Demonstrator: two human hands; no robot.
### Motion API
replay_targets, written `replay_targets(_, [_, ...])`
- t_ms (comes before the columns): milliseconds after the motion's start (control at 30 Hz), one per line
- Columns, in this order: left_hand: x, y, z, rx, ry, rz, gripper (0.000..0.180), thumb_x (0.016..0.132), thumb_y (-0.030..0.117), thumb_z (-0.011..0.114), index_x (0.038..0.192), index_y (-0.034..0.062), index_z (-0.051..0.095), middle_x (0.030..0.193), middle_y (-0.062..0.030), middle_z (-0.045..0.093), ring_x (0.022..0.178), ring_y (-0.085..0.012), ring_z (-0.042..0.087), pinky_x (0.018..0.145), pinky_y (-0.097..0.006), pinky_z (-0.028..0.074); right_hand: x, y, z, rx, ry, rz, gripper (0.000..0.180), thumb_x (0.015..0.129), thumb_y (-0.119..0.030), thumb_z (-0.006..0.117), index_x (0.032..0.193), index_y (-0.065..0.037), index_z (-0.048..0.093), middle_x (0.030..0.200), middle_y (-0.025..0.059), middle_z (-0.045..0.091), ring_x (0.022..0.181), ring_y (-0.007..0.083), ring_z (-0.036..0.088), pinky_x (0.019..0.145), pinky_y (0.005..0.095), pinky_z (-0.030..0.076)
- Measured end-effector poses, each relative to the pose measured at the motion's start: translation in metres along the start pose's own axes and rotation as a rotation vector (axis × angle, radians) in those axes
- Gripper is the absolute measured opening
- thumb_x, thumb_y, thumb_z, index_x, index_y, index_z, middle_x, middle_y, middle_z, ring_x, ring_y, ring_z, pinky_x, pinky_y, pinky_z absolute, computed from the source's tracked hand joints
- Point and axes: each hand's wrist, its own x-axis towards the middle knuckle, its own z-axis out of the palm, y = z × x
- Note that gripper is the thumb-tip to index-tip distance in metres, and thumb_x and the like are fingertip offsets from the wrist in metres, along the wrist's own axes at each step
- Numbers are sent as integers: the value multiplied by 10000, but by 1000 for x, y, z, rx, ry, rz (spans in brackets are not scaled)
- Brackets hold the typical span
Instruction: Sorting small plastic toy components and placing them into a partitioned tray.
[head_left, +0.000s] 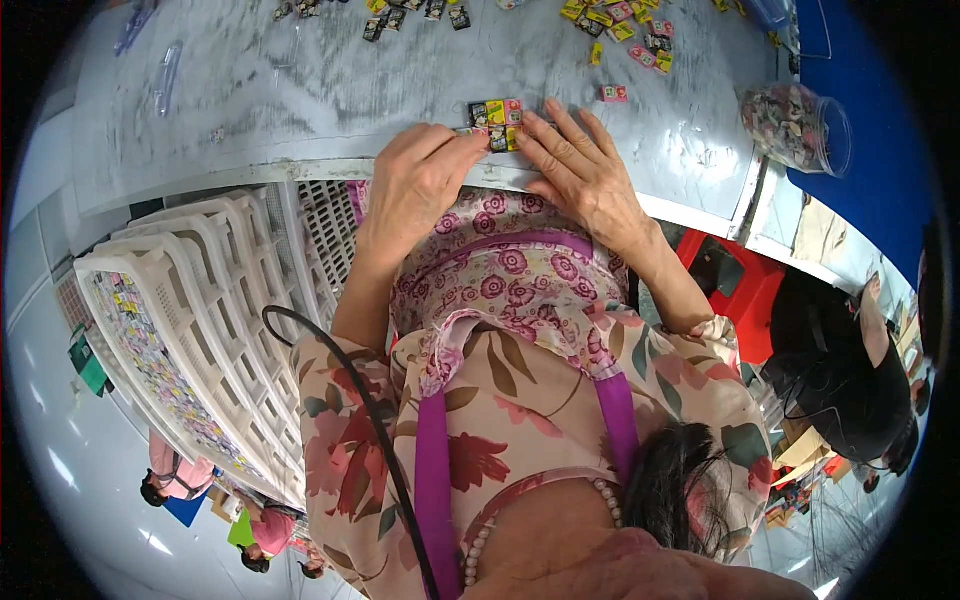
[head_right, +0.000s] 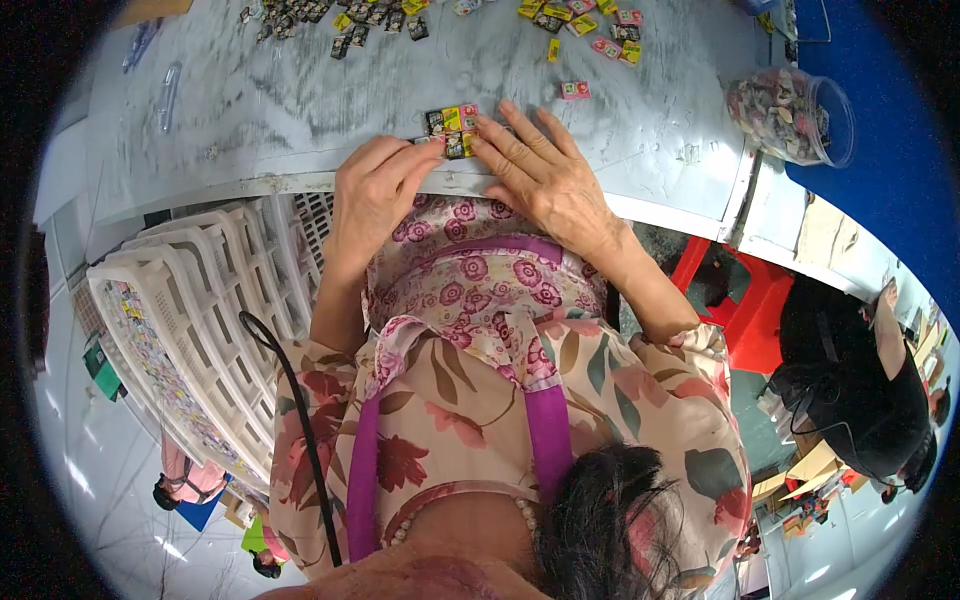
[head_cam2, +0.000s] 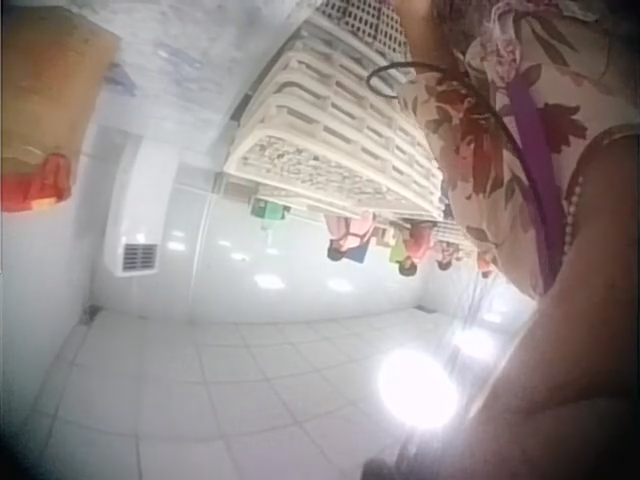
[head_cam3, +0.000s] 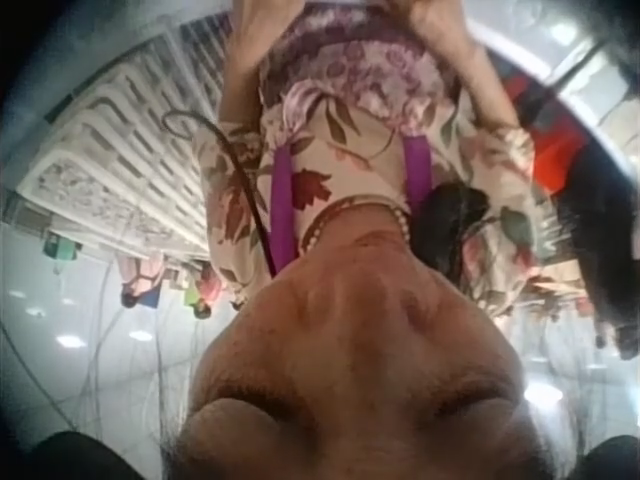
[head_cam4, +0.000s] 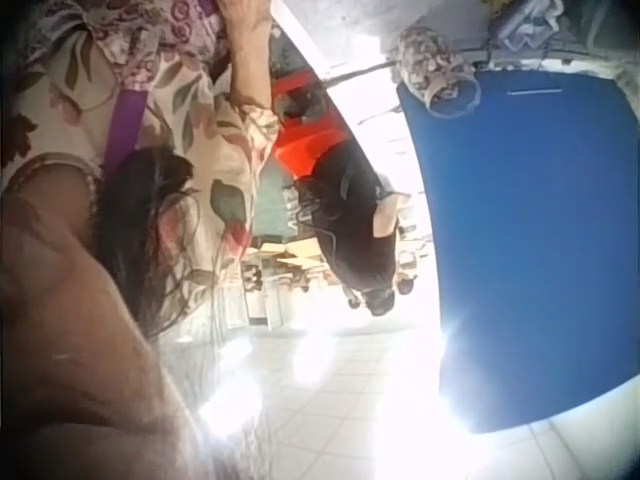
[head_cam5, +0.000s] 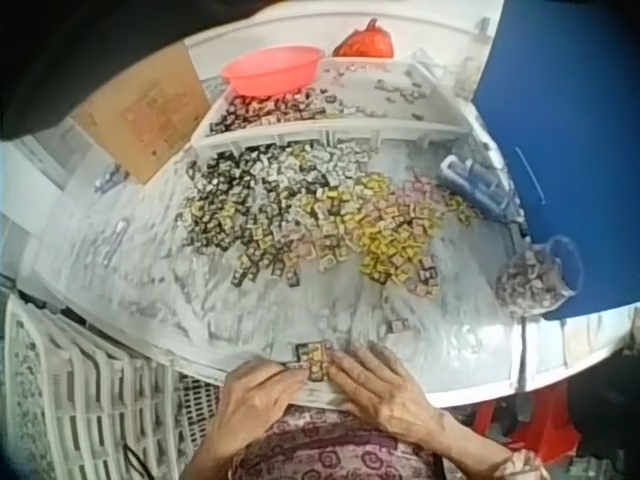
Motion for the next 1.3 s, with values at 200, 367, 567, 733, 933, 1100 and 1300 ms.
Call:
replay_targets(200, [0, -2, 5, 56, -65, 149, 228, 755, 81, 767, 982, 102, 749, 740, -7, 562, 685, -182, 576, 612, -316, 486, 0, 0, -1, 9, 23, -4, 643, 812, -255, 739, 1404, -104, 541, 1493, 60, 485, 1419, 293, 400, 1156, 489, 326])
replay_targets(367, [-7, -1, 4, 92, -130, 110, 270, 747, 122, 783, 1014, 112, 745, 800, -16, 564, 752, -195, 576, 692, -341, 490, -3, 3, -6, 129, 87, 5, 593, 868, -211, 705, 1411, -60, 518, 1484, 120, 485, 1406, 324, 414, 1144, 480, 340])
replay_targets(567, [17, 9, 5, 126, -95, 67, 643, 668, 194, 849, 1268, 133, 625, 1097, -102, 581, 1010, -279, 553, 879, -394, 475, -10, 9, -24, 372, 292, 199, 473, 946, -119, 623, 1383, 18, 508, 1408, 206, 541, 1311, 348, 524, 1054, 399, 443])
replay_targets(733, [30, -3, 14, 62, -162, 45, 808, 635, 183, 865, 1368, 130, 530, 1193, -129, 553, 1122, -312, 518, 975, -431, 436, 0, 3, -18, 334, 337, 267, 433, 919, -71, 658, 1334, 5, 558, 1298, 168, 622, 1161, 297, 621, 981, 358, 480])
replay_targets(933, [26, -4, 14, -80, -90, 54, 530, 719, 134, 744, 1231, 115, 608, 1054, -129, 569, 1035, -340, 542, 872, -435, 474, -3, -5, -4, 636, 339, 517, 434, 976, -35, 561, 1406, -12, 508, 1332, 113, 602, 1140, 187, 606, 933, 312, 490])
replay_targets(1100, [22, 4, 11, -125, -218, -37, 585, 718, 109, 704, 1285, 84, 565, 1112, -155, 537, 1075, -320, 528, 900, -414, 475, -10, -6, -11, 769, 490, 624, 427, 1015, -156, 534, 1399, 28, 506, 1362, 136, 586, 1160, 215, 598, 934, 336, 467])
replay_targets(1300, [40, -5, -89, -23, 93, -32, 467, 723, 170, 755, 1162, 80, 622, 1028, -128, 592, 1003, -335, 569, 863, -417, 494, 15, -3, -34, 794, 643, 591, 431, 1011, -199, 561, 1393, 0, 535, 1297, 133, 634, 1056, 198, 626, 803, 306, 464])
